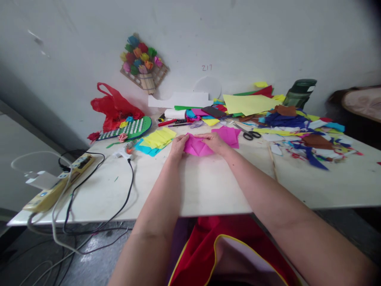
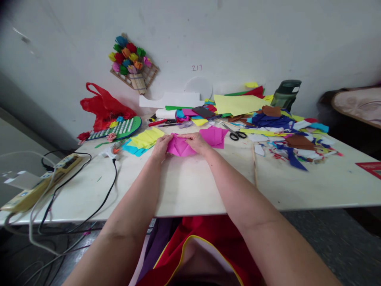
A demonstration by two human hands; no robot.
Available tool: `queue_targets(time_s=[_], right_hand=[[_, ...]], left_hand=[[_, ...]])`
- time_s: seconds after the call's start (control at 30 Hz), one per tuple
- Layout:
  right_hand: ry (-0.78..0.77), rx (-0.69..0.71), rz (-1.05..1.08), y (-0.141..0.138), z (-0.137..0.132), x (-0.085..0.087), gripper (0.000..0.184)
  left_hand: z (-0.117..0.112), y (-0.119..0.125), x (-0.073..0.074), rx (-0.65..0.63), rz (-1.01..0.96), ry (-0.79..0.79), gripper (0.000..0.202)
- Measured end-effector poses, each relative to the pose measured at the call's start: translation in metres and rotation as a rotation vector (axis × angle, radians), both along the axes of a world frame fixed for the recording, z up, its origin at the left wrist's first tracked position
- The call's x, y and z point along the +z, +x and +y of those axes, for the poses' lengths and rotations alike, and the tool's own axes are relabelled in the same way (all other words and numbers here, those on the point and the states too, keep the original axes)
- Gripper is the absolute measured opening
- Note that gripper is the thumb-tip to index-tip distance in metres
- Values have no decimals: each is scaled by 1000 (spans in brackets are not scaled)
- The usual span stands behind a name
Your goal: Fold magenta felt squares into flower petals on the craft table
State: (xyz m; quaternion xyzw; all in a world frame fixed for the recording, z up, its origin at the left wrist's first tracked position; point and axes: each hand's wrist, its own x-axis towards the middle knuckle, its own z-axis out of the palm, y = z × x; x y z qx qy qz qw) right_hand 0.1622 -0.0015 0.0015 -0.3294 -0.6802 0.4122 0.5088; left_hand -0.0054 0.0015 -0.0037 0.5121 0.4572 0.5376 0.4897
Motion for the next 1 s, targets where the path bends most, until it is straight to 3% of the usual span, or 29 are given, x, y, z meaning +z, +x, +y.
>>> queue_targets(time_s=[0.5, 0.77, 1.0], right_hand=[[188, -40, -248, 3, 12, -8, 39], [216, -57, -276, 2, 14, -10, 39], [263, -48, -289, 1, 15, -8, 39]], left_hand=[[2, 2, -3, -22, -109, 0, 28], [5, -1, -6, -43, -65, 37, 25], [-2, 0, -1, -65, 64, 81, 40]])
